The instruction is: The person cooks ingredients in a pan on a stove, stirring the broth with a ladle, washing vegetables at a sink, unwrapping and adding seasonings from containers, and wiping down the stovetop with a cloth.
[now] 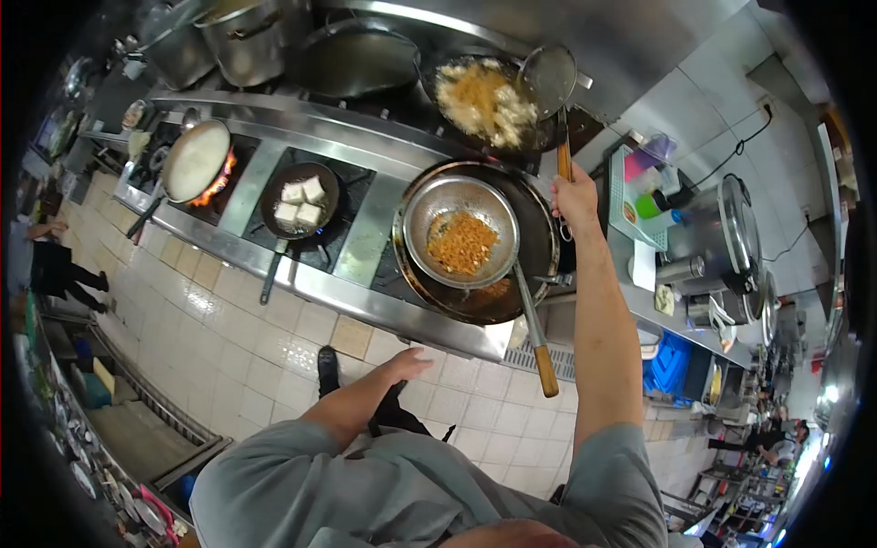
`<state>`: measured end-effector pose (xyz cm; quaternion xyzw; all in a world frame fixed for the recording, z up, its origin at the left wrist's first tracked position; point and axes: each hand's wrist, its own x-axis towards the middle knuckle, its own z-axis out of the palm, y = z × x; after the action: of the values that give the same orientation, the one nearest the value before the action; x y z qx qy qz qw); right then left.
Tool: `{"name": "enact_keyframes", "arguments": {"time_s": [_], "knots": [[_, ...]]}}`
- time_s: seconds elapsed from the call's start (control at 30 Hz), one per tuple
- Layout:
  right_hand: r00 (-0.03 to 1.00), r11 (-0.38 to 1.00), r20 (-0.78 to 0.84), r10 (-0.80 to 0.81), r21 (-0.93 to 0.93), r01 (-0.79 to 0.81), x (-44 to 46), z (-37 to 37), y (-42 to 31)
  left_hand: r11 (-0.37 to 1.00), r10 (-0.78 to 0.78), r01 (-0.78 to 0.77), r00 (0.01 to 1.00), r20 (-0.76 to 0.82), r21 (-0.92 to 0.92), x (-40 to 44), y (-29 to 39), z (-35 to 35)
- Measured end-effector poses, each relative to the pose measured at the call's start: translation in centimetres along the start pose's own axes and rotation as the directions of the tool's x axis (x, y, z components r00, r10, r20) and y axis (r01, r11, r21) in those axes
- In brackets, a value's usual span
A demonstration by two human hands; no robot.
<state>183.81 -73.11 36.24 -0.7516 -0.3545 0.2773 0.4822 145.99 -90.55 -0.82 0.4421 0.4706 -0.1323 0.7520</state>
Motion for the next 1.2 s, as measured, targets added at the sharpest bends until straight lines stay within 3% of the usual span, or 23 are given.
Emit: {"name": "enact_keyframes", "arguments": {"time_s": [0.07, 0.1, 0.13, 0.17, 0.2, 0.23, 0.3, 0.33, 0.37, 0.4, 0.47, 0.5, 0.53, 0.57, 0.63, 0.7, 0.73, 0.8, 0.87, 0.9, 0.97, 1.07, 1.2], "knots": [[0.999, 1.000, 0.042, -0.003, 0.028, 0.002, 0.0, 0.3, -0.8, 0.874, 0.340, -0.269, 0.933, -0.114, 0.405, -0.8, -5.9, -5.2], [0.999, 0.999, 0.047, -0.013, 0.045, 0.011, 0.3, 0.4, -1.1, 0.982, 0.167, -0.176, 0.978, -0.124, -0.067, -6.2, -6.7, -8.0], [0.999, 0.998, 0.046, -0.001, 0.065, -0.002, 0.7, 0.4, -1.1, 0.911, 0.330, -0.355, 0.933, -0.147, -0.210, -7.1, -12.4, -11.8], [0.999, 0.996, 0.047, 0.015, 0.082, -0.019, 1.0, 0.3, -1.0, 0.929, 0.172, -0.247, 0.948, -0.269, -0.276, -10.0, -14.8, -14.6], [0.998, 0.995, 0.066, 0.022, 0.101, -0.028, 1.2, 0.0, -1.3, 0.962, 0.245, -0.274, 0.882, -0.402, -0.013, -11.6, -21.1, -18.5], [0.997, 0.994, 0.073, 0.012, 0.110, -0.020, 2.1, -0.2, -0.9, 0.880, -0.126, -0.181, 0.802, -0.584, -0.439, -18.2, -19.6, -18.6], [0.994, 0.970, 0.109, 0.025, 0.237, -0.050, 3.8, -0.5, 0.6, 0.898, -0.265, -0.156, 0.553, -0.790, -0.411, -25.1, -27.1, -21.7], [0.991, 0.960, 0.130, 0.036, 0.271, -0.070, 3.6, -0.8, 0.1, 0.854, -0.401, -0.183, 0.364, -0.841, -0.486, -28.7, -29.4, -21.1], [0.990, 0.958, 0.135, 0.027, 0.280, -0.064, 3.7, -1.1, 0.1, 0.877, -0.408, -0.132, 0.301, -0.862, -0.462, -32.2, -32.5, -21.1], [0.984, 0.934, 0.181, 0.001, 0.351, -0.065, 4.0, -1.4, 0.6, 0.792, -0.530, -0.201, 0.244, -0.812, -0.577, -34.2, -36.7, -21.2], [0.971, 0.900, 0.240, -0.009, 0.425, -0.097, 4.7, -2.4, 1.9, 0.975, -0.212, 0.017, 0.387, -0.897, -0.223, -38.5, -41.4, -19.6], [0.971, 0.895, 0.237, -0.006, 0.434, -0.100, 4.4, -2.7, 2.1, 0.842, -0.449, -0.111, 0.397, -0.800, -0.528, -38.5, -41.7, -18.4], [0.976, 0.864, 0.217, -0.001, 0.492, -0.109, 3.8, -3.1, 2.2, 0.605, -0.657, -0.247, 0.382, -0.650, -0.757, -38.5, -42.3, -16.9], [0.980, 0.830, 0.197, 0.005, 0.546, -0.114, 3.1, -3.5, 2.1, 0.599, -0.666, -0.192, 0.419, -0.617, -0.777, -38.6, -41.8, -15.1], [0.982, 0.815, 0.191, -0.001, 0.569, -0.110, 1.2, -3.9, 1.8, 0.879, -0.381, -0.004, 0.595, -0.708, -0.477, -38.6, -39.5, -13.2], [0.986, 0.867, 0.169, -0.008, 0.493, -0.077, -0.5, -3.8, 1.2, 0.995, -0.083, 0.016, 0.696, -0.713, -0.099, -38.6, -36.8, -11.5], [0.985, 0.885, 0.173, -0.020, 0.461, -0.063, -1.5, -3.5, 0.6, 0.998, -0.043, 0.000, 0.708, -0.705, -0.061, -38.3, -35.5, -11.2], [0.981, 0.893, 0.192, -0.019, 0.445, -0.070, -3.7, -2.4, -1.1, 0.991, -0.121, 0.061, 0.786, -0.606, -0.119, -34.4, -36.7, -15.0], [0.977, 0.890, 0.211, 0.001, 0.446, -0.097, -6.3, -0.8, -3.8, 0.880, -0.377, 0.074, 0.707, -0.598, -0.469, -34.3, -31.4, -16.2], [0.979, 0.889, 0.204, 0.002, 0.449, -0.095, -7.2, 0.1, -4.3, 0.884, -0.373, 0.075, 0.709, -0.599, -0.462, -34.4, -30.0, -17.6], [0.962, 0.897, 0.274, 0.013, 0.421, -0.132, -8.9, 2.0, -5.3, 0.904, -0.293, -0.077, 0.601, -0.743, -0.420, -34.3, -28.9, -19.9], [0.958, 0.913, 0.287, 0.028, 0.382, -0.141, -11.6, 4.9, -6.7, 0.895, -0.227, -0.210, 0.544, -0.808, -0.393, -35.1, -27.2, -22.6], [0.977, 0.956, 0.213, 0.002, 0.287, -0.065, -13.5, 8.7, -8.2, 0.882, -0.203, -0.266, 0.528, -0.825, -0.388, -35.2, -28.4, -23.6]]}}
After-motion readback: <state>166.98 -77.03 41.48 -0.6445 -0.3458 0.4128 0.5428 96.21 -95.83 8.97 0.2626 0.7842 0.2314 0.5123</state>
